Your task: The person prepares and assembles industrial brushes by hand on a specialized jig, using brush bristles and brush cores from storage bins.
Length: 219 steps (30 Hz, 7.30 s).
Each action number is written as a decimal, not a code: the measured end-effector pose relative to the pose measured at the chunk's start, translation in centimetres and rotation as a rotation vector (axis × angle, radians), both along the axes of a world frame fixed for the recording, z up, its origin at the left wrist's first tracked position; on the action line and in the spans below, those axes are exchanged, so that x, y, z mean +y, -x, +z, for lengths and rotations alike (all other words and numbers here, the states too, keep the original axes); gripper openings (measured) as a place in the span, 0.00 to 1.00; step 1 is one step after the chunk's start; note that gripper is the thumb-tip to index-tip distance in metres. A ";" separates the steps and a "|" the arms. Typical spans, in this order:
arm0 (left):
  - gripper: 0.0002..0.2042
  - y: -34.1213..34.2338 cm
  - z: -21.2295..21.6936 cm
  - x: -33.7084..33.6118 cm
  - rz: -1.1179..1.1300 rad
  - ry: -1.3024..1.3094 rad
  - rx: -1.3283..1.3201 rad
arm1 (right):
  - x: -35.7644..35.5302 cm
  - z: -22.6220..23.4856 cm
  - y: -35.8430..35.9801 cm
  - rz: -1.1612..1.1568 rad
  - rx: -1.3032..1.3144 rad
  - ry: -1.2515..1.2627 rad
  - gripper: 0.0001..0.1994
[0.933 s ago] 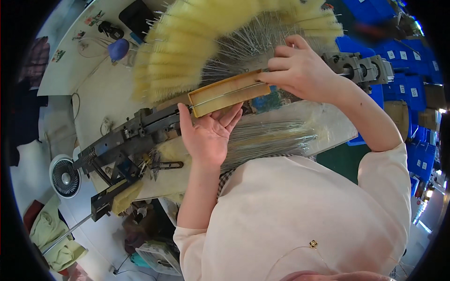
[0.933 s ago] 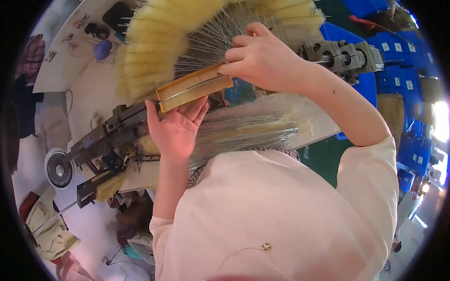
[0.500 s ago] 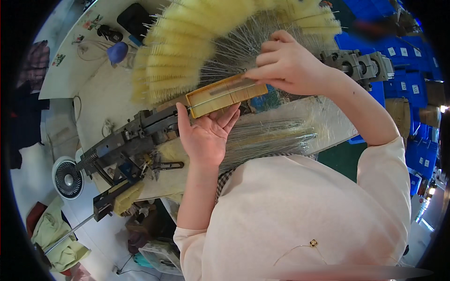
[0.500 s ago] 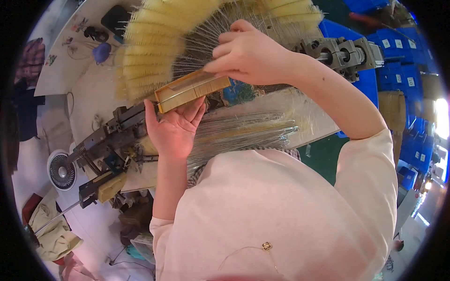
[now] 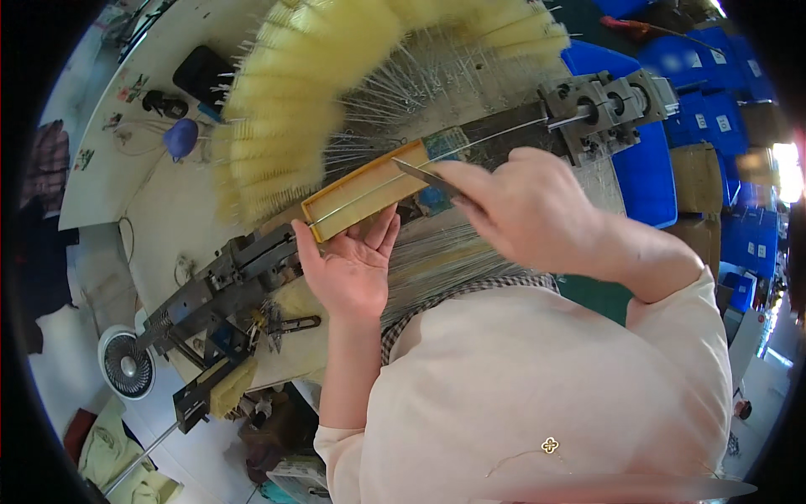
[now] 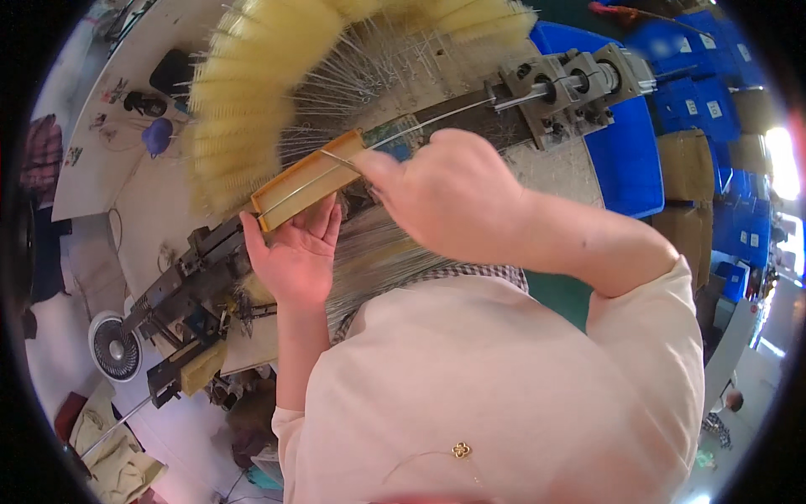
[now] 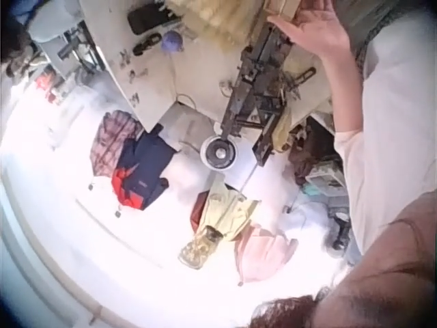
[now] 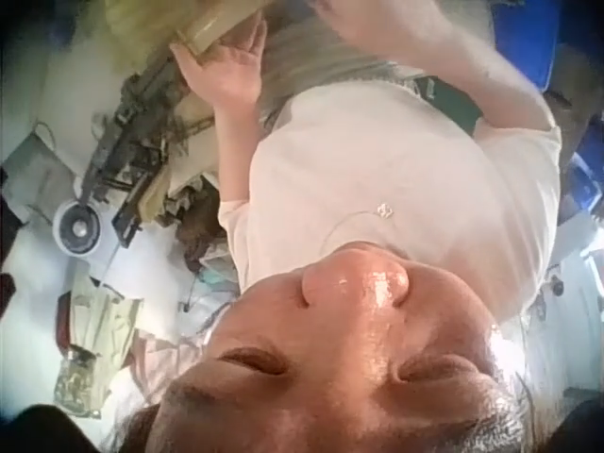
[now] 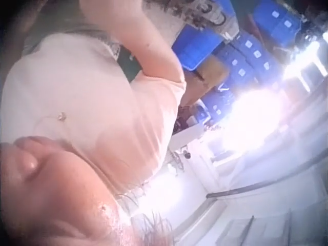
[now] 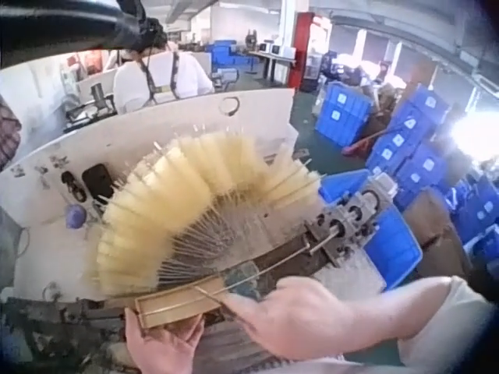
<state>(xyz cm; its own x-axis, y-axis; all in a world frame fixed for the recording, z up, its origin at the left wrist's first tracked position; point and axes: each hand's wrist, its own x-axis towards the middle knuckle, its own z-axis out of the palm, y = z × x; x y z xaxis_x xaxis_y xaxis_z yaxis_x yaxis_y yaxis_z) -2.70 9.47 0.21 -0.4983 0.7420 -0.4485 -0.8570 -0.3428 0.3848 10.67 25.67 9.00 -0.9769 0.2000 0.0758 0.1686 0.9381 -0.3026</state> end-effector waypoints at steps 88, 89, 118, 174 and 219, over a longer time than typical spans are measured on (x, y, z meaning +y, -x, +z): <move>0.18 -2.1 1.3 -2.6 -0.206 0.794 2.464 | 4.7 -2.6 1.3 0.149 0.134 0.430 0.13; 0.19 -2.0 1.8 -2.2 -0.237 0.798 2.497 | 6.0 -1.4 1.4 0.162 0.108 0.173 0.14; 0.15 -0.1 6.3 3.1 -0.341 0.703 1.842 | 12.6 5.3 -0.1 -0.248 0.566 0.487 0.13; 0.25 1.5 -7.2 -6.0 -0.309 0.774 1.515 | -7.4 -10.0 7.4 0.406 -0.133 0.054 0.22; 0.14 0.5 -0.1 -1.5 -0.254 0.259 0.135 | 6.4 -1.9 7.7 0.237 -0.326 0.698 0.15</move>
<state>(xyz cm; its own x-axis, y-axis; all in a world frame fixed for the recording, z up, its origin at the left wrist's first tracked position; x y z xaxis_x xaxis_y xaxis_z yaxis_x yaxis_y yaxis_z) -3.18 8.01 0.07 -0.3807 0.7203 -0.5798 -0.8377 -0.0031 0.5461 2.95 32.07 7.10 -0.9506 -0.1196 -0.2866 0.1698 0.5728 -0.8020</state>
